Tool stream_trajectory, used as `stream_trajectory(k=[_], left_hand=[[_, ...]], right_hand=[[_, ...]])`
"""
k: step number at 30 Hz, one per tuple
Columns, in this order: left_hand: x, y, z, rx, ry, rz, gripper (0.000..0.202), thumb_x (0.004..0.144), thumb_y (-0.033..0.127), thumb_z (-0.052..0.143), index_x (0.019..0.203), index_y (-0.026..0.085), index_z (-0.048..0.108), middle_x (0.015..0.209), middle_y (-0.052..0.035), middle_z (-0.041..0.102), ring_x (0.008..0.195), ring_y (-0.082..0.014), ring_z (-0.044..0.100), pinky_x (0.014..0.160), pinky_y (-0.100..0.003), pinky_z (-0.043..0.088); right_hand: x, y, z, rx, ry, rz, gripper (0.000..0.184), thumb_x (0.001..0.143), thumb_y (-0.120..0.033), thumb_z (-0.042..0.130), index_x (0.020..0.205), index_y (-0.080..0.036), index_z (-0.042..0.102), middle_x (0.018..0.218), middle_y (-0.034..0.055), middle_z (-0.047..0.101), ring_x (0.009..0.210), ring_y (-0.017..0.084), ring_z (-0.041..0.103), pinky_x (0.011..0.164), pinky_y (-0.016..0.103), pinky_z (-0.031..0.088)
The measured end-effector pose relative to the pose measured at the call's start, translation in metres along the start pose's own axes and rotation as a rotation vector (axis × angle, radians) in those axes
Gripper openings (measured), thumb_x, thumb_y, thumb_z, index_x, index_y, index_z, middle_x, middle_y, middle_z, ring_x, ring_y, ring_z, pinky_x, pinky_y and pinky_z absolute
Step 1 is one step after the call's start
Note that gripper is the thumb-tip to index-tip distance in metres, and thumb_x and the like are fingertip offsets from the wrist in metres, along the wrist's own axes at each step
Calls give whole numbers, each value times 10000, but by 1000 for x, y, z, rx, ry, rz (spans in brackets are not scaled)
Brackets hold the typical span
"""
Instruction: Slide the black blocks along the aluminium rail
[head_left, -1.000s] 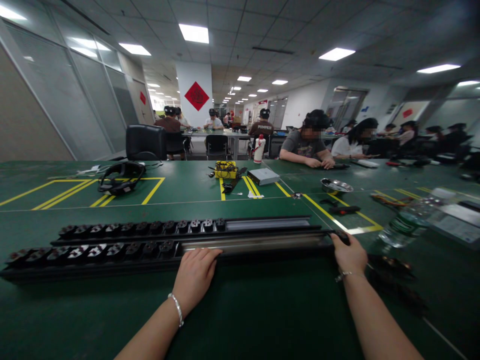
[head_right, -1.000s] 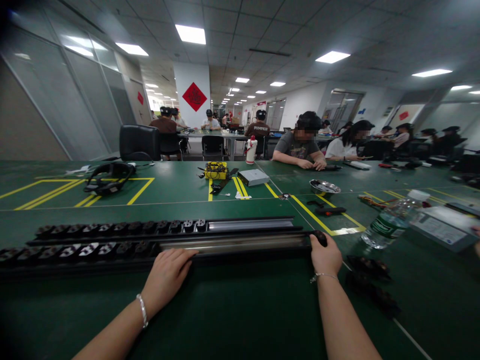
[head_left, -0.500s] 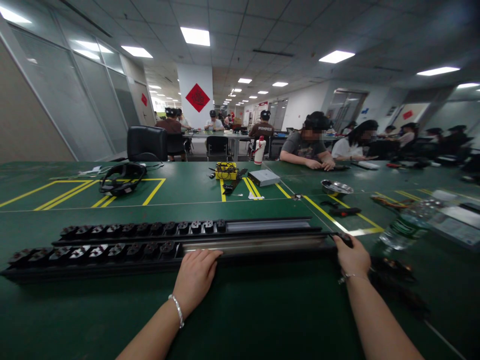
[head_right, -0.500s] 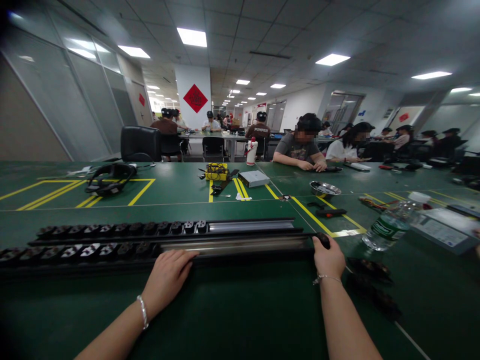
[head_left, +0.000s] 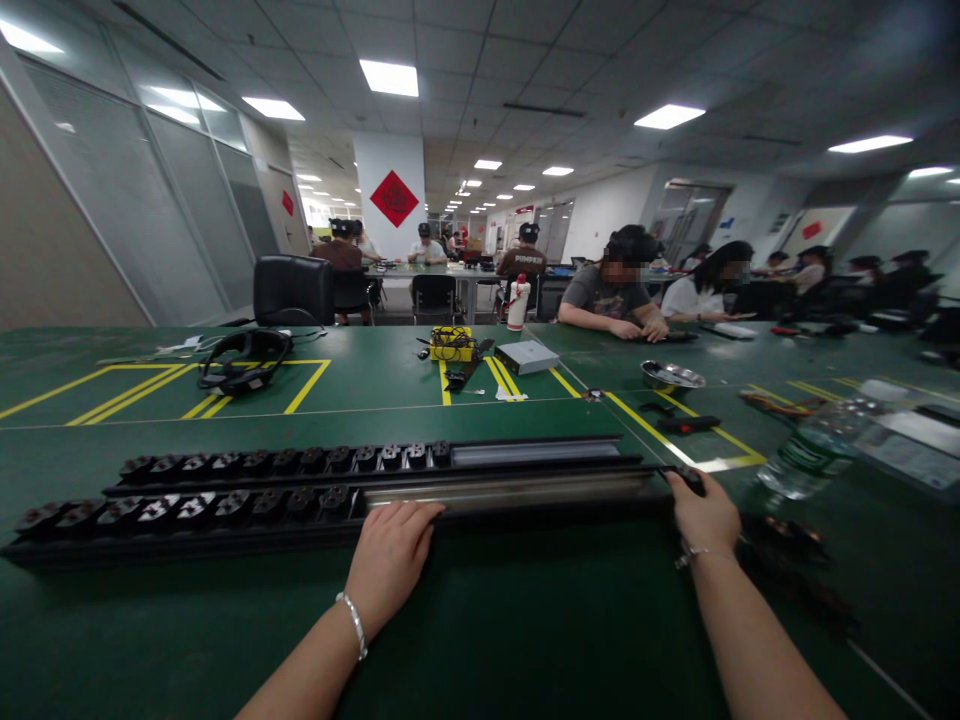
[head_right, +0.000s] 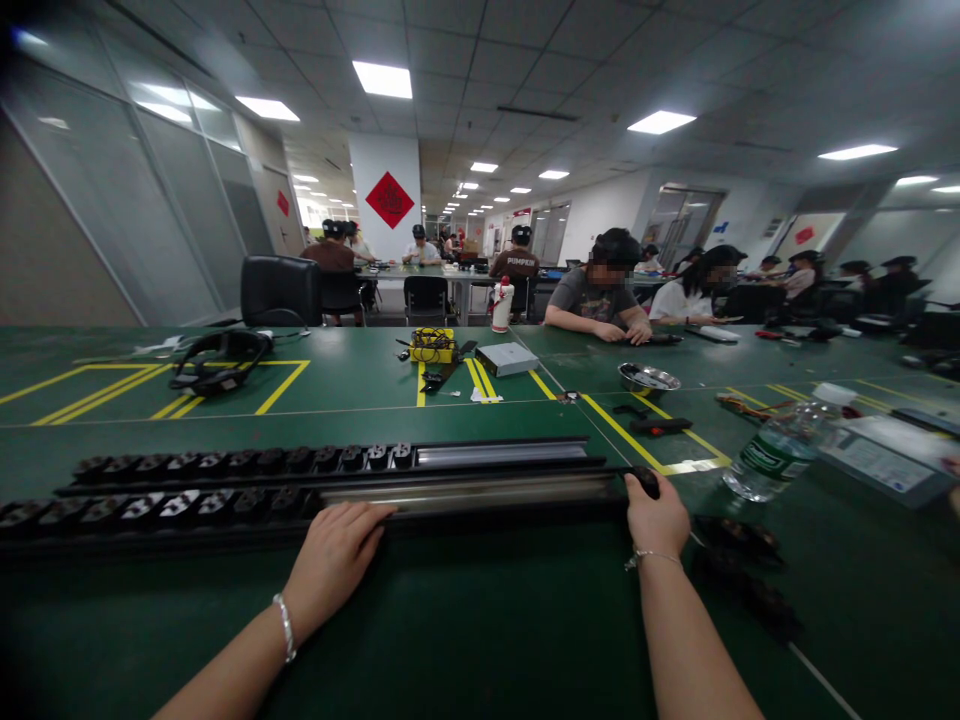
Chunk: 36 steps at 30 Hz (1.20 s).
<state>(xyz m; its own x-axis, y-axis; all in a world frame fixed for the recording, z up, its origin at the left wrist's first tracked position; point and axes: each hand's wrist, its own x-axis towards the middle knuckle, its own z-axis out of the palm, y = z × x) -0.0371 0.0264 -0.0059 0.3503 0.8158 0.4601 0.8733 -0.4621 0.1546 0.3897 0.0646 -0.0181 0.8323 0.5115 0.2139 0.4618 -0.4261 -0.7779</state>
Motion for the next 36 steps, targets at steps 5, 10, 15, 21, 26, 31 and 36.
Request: stream_trajectory(k=[5, 10, 15, 21, 26, 31, 36], left_hand=[[0, 1, -1, 2, 13, 10, 273, 825, 193, 441, 1054, 252, 577, 928, -18, 652, 829, -170, 568, 737, -333, 408], [0, 1, -1, 12, 25, 12, 263, 824, 197, 448, 1043, 259, 579, 923, -10, 654, 821, -168, 571, 722, -326, 407], [0, 2, -1, 6, 21, 6, 255, 825, 203, 454, 1039, 264, 578, 926, -4, 652, 822, -166, 570, 739, -328, 403], [-1, 1, -2, 17, 31, 13, 262, 827, 200, 443, 1041, 261, 582, 910, -8, 653, 806, -165, 571, 726, -322, 404], [-1, 0, -1, 18, 17, 16, 270, 835, 211, 426, 1052, 263, 580, 918, -17, 652, 811, -168, 568, 731, -326, 402], [-1, 1, -1, 11, 26, 14, 276, 833, 208, 425, 1054, 268, 579, 916, -14, 653, 802, -166, 568, 725, -325, 404], [0, 1, -2, 3, 6, 5, 267, 834, 209, 431, 1052, 260, 577, 932, -13, 652, 821, -170, 563, 736, -333, 401]], right_hand=[[0, 1, 1, 9, 14, -9, 558, 645, -495, 564, 1063, -131, 618, 964, 146, 616, 845, 293, 550, 774, 430, 418], [2, 4, 1, -3, 30, -12, 527, 649, -467, 564, 1062, -145, 617, 942, 129, 623, 844, 282, 548, 776, 410, 420], [8, 11, 0, 38, 96, 82, 557, 639, -465, 568, 1091, -141, 601, 950, 129, 616, 843, 278, 545, 774, 408, 426], [8, 11, -2, 53, 103, 96, 517, 624, -458, 573, 1042, -157, 613, 928, 113, 616, 836, 269, 542, 782, 403, 423], [6, 11, -6, 5, 84, 114, 493, 633, -456, 551, 1016, -152, 618, 905, 119, 624, 821, 280, 548, 761, 409, 428], [9, 18, -11, -62, 76, 93, 451, 626, -414, 561, 992, -157, 620, 934, 134, 617, 840, 299, 552, 763, 425, 428], [11, 26, -11, -189, 56, 15, 522, 637, -341, 551, 1121, -145, 560, 941, 141, 618, 898, 301, 552, 803, 411, 418]])
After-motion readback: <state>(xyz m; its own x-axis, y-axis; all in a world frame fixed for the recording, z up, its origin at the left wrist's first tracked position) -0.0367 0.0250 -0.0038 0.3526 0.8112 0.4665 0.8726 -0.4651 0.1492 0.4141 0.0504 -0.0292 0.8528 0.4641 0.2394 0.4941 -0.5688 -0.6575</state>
